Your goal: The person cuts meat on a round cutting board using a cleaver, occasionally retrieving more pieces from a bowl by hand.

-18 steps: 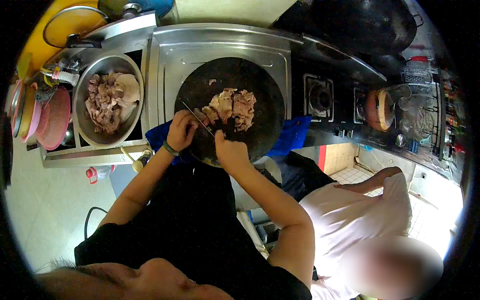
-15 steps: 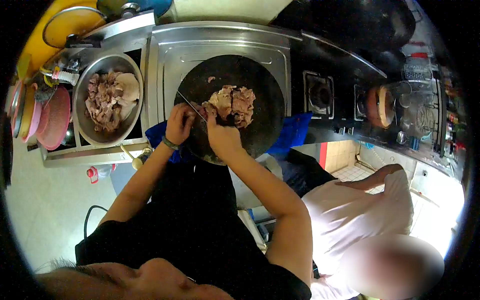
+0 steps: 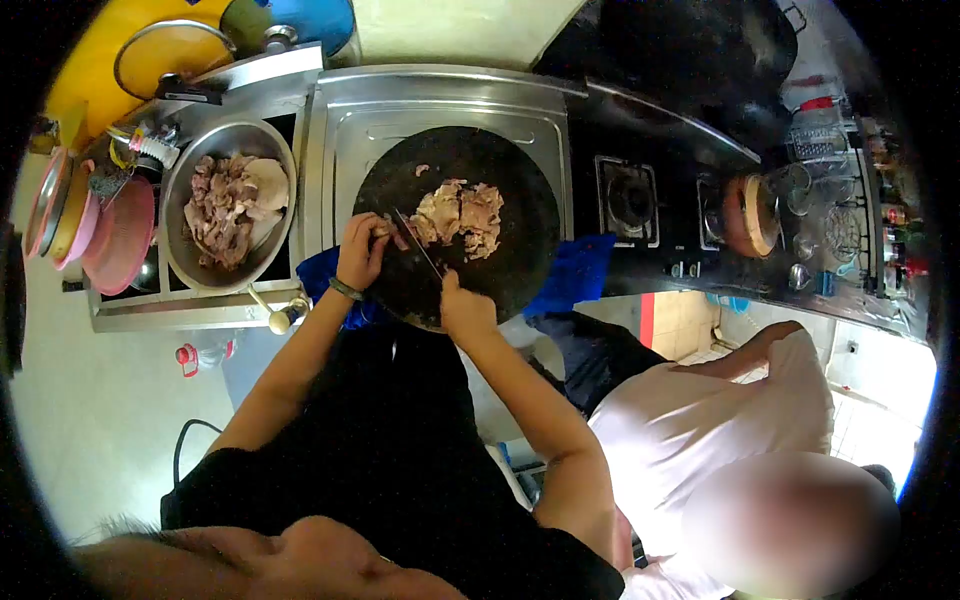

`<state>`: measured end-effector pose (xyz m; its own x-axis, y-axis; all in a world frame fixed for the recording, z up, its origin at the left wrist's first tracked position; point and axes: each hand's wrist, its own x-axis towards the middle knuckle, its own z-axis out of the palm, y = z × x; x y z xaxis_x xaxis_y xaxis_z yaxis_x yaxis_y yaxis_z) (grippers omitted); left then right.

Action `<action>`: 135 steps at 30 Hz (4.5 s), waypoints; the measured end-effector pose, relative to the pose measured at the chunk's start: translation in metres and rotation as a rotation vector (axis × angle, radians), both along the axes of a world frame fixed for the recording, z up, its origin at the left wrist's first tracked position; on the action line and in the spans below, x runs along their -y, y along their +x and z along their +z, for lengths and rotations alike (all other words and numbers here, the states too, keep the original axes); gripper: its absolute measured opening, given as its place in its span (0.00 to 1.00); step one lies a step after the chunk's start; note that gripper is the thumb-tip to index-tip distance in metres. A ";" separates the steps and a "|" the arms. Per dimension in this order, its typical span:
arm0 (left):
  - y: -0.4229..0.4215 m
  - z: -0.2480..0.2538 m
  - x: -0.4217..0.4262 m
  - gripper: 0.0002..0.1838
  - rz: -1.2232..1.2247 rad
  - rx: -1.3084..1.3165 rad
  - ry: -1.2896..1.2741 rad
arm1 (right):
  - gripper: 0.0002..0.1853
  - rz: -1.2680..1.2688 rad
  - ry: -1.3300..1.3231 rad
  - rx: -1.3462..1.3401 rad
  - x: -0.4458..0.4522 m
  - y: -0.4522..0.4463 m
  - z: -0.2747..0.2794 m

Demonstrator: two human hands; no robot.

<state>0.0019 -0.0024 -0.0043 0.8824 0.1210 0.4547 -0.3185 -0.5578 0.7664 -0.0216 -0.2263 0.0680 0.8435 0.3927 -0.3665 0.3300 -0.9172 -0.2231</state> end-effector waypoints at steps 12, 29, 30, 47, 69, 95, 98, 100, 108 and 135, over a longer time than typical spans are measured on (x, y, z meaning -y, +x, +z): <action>-0.018 0.010 0.000 0.16 0.206 -0.110 -0.229 | 0.19 -0.149 0.078 0.112 0.018 -0.034 0.014; -0.019 0.024 -0.017 0.15 0.205 -0.316 -0.095 | 0.16 -0.132 0.083 0.171 0.003 -0.006 0.009; -0.021 0.029 -0.015 0.17 0.190 -0.322 -0.040 | 0.16 -0.137 0.093 0.182 0.003 -0.006 0.012; -0.019 0.004 -0.002 0.14 0.070 -0.135 -0.147 | 0.14 -0.037 0.087 0.196 -0.002 -0.038 0.033; -0.014 0.000 -0.002 0.15 0.050 -0.135 -0.092 | 0.20 0.003 0.092 -0.032 -0.067 0.043 0.006; -0.028 -0.025 0.000 0.13 0.101 -0.208 -0.555 | 0.18 -0.136 0.108 -0.087 0.021 -0.043 0.012; -0.017 -0.003 0.000 0.22 0.073 -0.250 -0.524 | 0.20 -0.272 0.278 -0.001 0.047 -0.054 0.000; -0.009 0.029 0.013 0.30 0.061 -0.150 -0.015 | 0.20 -0.453 0.460 0.064 0.057 -0.063 -0.004; 0.054 0.040 0.043 0.43 -0.150 -0.083 0.559 | 0.13 -0.890 0.831 -0.388 0.075 -0.064 -0.011; 0.013 0.022 0.063 0.14 0.181 -0.089 -0.384 | 0.11 -0.968 1.044 -0.430 0.061 -0.055 0.008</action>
